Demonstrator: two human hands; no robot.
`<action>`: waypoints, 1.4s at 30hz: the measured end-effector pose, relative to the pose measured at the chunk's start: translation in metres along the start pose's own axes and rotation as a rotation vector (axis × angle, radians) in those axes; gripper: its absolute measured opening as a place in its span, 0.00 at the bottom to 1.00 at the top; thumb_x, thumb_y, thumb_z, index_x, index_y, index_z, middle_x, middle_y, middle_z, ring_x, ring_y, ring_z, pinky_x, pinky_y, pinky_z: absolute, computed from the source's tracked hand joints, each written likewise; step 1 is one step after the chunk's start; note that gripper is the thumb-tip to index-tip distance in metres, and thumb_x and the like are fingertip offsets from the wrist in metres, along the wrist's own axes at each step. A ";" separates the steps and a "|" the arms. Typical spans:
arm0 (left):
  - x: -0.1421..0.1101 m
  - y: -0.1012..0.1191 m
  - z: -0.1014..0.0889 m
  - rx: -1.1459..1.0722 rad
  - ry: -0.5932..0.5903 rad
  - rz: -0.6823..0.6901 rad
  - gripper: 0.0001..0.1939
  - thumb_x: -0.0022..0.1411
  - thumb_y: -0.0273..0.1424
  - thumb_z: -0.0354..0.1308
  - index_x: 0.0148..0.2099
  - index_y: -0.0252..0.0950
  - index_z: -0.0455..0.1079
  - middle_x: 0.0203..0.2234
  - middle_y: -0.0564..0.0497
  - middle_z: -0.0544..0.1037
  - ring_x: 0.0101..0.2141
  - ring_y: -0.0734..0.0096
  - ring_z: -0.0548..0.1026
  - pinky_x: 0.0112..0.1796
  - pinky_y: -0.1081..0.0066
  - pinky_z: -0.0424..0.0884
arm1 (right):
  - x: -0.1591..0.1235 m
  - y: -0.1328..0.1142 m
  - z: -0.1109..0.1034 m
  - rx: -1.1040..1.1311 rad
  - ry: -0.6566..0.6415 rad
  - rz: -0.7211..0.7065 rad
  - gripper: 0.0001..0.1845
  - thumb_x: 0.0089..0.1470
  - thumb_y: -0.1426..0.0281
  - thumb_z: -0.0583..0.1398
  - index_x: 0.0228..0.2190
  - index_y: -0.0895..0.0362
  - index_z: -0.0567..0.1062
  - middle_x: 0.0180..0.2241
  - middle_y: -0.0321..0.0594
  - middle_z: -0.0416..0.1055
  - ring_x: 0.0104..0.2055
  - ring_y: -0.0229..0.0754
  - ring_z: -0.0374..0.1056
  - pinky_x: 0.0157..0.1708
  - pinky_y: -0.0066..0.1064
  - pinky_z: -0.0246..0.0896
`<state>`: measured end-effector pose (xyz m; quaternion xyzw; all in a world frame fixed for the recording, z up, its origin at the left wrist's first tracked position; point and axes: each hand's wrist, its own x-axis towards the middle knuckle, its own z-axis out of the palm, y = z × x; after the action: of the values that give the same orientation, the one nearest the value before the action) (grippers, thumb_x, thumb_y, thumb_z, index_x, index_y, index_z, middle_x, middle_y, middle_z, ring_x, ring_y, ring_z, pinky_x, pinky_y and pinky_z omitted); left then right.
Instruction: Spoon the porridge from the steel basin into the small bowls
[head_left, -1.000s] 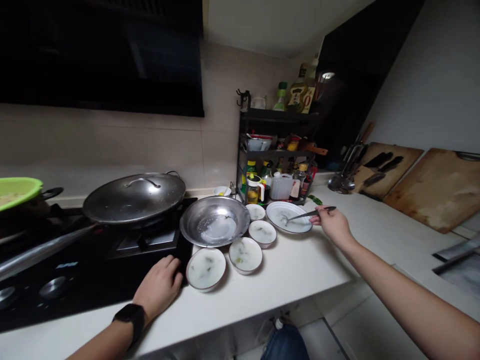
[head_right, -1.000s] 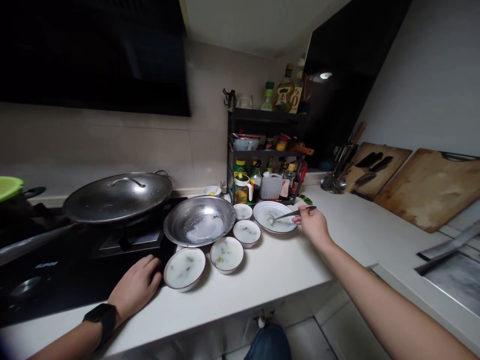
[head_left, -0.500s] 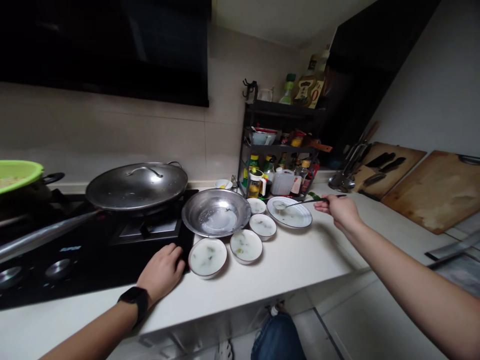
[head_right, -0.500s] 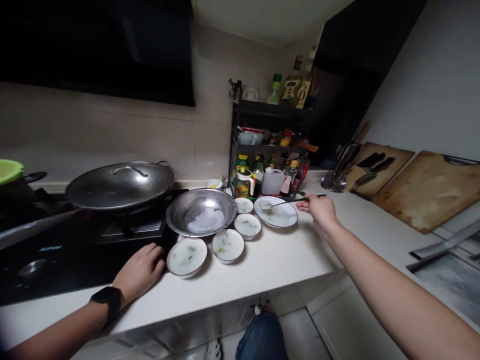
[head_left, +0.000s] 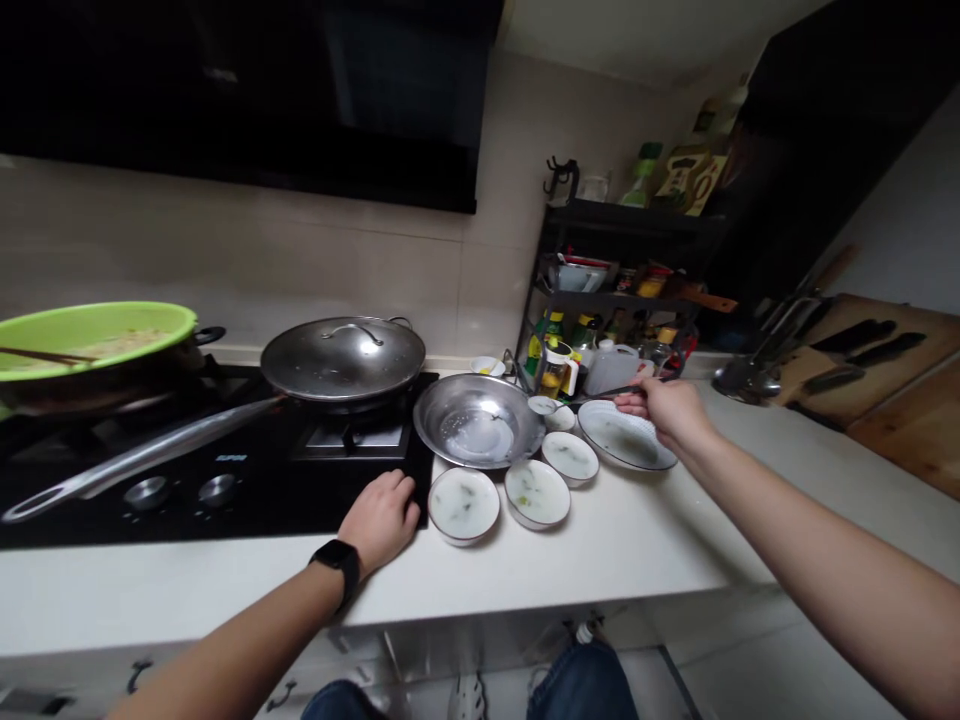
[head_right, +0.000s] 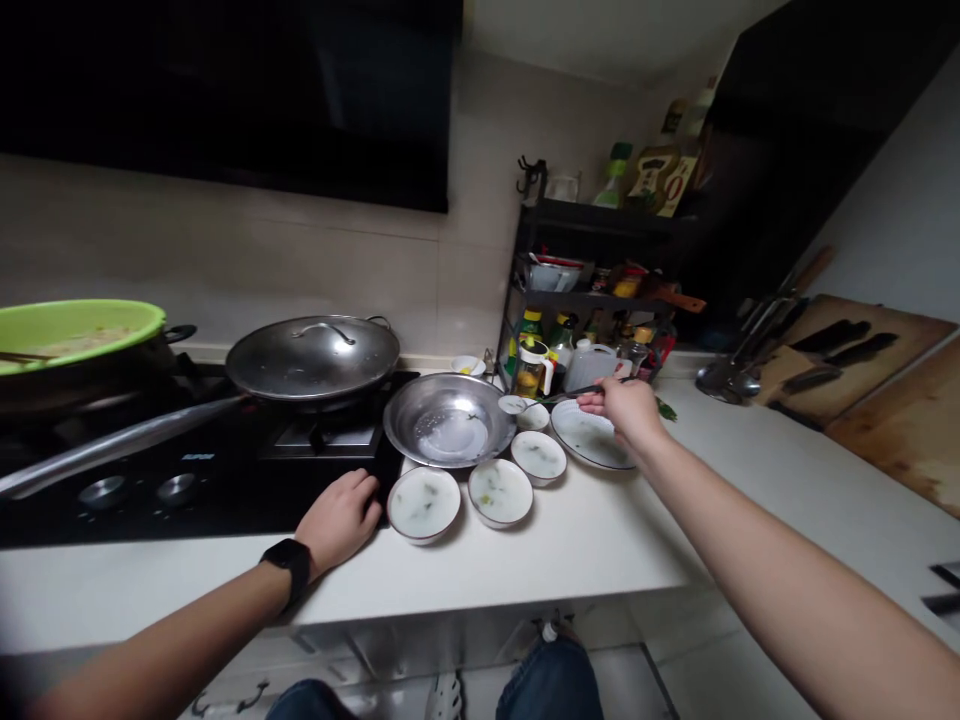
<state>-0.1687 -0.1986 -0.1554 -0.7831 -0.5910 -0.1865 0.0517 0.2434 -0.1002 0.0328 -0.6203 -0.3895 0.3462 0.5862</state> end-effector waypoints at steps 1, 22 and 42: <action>0.000 0.000 0.000 0.002 -0.003 -0.002 0.08 0.66 0.27 0.50 0.38 0.37 0.71 0.37 0.43 0.75 0.42 0.55 0.74 0.48 0.58 0.71 | -0.002 0.006 0.011 -0.007 -0.020 0.007 0.09 0.65 0.79 0.52 0.35 0.59 0.71 0.18 0.41 0.75 0.20 0.38 0.74 0.23 0.24 0.74; 0.000 -0.002 0.001 -0.014 0.027 0.021 0.07 0.65 0.28 0.51 0.36 0.38 0.71 0.36 0.44 0.75 0.40 0.56 0.74 0.46 0.58 0.70 | 0.000 0.034 -0.059 -0.899 -0.019 -1.065 0.16 0.65 0.65 0.53 0.44 0.56 0.79 0.40 0.49 0.83 0.45 0.51 0.80 0.47 0.39 0.74; 0.001 -0.002 -0.001 0.001 0.002 -0.001 0.08 0.66 0.30 0.51 0.36 0.39 0.71 0.36 0.44 0.76 0.40 0.57 0.74 0.47 0.59 0.71 | 0.019 0.022 -0.090 -0.004 0.207 -0.021 0.11 0.66 0.80 0.51 0.34 0.60 0.71 0.19 0.44 0.75 0.20 0.39 0.75 0.25 0.23 0.74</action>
<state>-0.1708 -0.1978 -0.1543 -0.7825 -0.5915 -0.1872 0.0526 0.3330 -0.1249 0.0175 -0.6496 -0.3342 0.2734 0.6258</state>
